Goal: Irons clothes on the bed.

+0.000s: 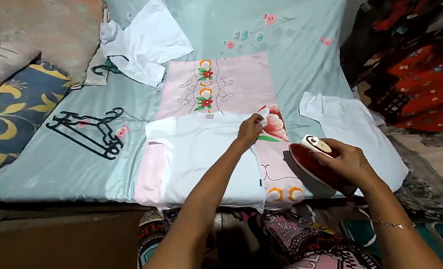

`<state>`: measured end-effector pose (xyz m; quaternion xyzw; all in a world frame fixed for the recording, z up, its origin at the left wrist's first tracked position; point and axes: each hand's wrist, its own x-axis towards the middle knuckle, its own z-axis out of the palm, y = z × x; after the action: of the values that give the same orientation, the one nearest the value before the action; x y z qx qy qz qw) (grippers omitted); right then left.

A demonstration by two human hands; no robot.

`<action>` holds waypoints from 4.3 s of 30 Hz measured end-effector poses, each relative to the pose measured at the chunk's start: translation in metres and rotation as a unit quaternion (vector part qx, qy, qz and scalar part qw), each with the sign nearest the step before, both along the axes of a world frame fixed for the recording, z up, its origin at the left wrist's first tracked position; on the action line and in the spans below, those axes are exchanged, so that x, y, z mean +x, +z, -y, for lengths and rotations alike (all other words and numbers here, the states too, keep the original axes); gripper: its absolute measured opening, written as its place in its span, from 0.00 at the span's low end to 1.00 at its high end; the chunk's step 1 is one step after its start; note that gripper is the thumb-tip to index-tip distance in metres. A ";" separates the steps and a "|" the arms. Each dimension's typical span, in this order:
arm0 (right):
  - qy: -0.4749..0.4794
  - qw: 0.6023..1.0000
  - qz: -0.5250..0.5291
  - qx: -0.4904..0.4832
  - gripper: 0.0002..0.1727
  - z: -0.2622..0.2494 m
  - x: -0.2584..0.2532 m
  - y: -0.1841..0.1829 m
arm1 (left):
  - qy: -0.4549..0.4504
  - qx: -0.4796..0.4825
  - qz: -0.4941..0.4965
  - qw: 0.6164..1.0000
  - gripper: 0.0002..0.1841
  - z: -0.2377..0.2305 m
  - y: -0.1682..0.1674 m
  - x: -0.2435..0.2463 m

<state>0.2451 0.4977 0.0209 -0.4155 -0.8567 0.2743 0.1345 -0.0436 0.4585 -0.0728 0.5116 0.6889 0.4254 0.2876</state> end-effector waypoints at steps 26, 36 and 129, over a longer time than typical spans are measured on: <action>-0.051 0.991 0.022 -0.121 0.24 -0.041 -0.178 -0.053 | 0.030 -0.169 -0.216 0.961 0.21 0.066 0.007 0.008; -0.070 0.992 0.011 -0.108 0.27 -0.045 -0.212 -0.068 | -0.090 -0.218 -0.247 0.940 0.19 0.109 0.027 0.008; 0.027 0.992 0.077 -0.099 0.22 -0.032 -0.159 -0.057 | 0.000 -0.178 -0.258 0.950 0.15 0.034 0.034 -0.109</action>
<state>0.0865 0.5299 -0.0358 -0.4236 -0.8440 0.3286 0.0186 -0.1526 0.4245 -0.0390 0.5443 0.8043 0.1494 0.1859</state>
